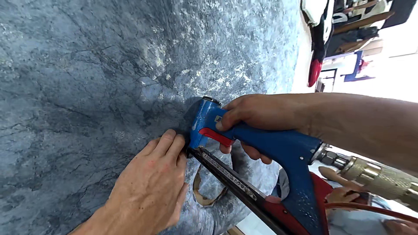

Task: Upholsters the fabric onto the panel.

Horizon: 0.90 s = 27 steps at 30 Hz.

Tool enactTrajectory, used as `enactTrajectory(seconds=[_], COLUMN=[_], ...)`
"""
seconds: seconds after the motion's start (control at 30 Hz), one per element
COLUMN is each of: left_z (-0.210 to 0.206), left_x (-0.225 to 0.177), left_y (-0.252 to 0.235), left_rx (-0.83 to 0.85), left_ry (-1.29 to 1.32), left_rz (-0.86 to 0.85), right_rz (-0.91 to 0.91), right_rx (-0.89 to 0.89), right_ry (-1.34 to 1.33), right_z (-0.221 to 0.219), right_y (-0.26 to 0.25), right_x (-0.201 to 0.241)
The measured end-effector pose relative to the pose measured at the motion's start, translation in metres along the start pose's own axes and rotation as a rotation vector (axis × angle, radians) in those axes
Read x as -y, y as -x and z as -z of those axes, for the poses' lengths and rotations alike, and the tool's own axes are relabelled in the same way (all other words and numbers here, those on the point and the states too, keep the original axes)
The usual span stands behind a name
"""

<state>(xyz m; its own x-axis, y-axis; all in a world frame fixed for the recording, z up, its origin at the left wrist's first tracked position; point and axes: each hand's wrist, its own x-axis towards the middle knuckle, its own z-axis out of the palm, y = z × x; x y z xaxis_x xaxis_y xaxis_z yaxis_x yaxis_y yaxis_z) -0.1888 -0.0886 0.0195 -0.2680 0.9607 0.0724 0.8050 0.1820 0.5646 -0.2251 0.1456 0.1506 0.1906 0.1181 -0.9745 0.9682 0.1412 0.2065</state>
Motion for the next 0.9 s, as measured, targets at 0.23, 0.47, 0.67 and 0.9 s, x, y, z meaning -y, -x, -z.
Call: enactTrajectory(seconds=[0.23,0.47,0.67,0.9], left_z=[0.007,0.008,0.02,0.048], left_x=[0.004,0.005,0.017,-0.107], left_y=[0.004,0.001,0.009,-0.022], left_rx=[-0.048,-0.03,-0.245,-0.004], left_ry=[-0.05,-0.06,0.137,1.916], left_rz=[0.1,0.101,-0.004,0.425], right_rz=[-0.013,0.037,0.214,0.922], right_rx=[0.016,0.023,-0.012,-0.694], right_ry=[-0.054,-0.084,-0.205,0.406], right_z=[0.0,-0.005,0.008,-0.022], right_y=[0.001,0.003,0.008,0.078], right_x=[0.0,-0.006,-0.054,-0.213])
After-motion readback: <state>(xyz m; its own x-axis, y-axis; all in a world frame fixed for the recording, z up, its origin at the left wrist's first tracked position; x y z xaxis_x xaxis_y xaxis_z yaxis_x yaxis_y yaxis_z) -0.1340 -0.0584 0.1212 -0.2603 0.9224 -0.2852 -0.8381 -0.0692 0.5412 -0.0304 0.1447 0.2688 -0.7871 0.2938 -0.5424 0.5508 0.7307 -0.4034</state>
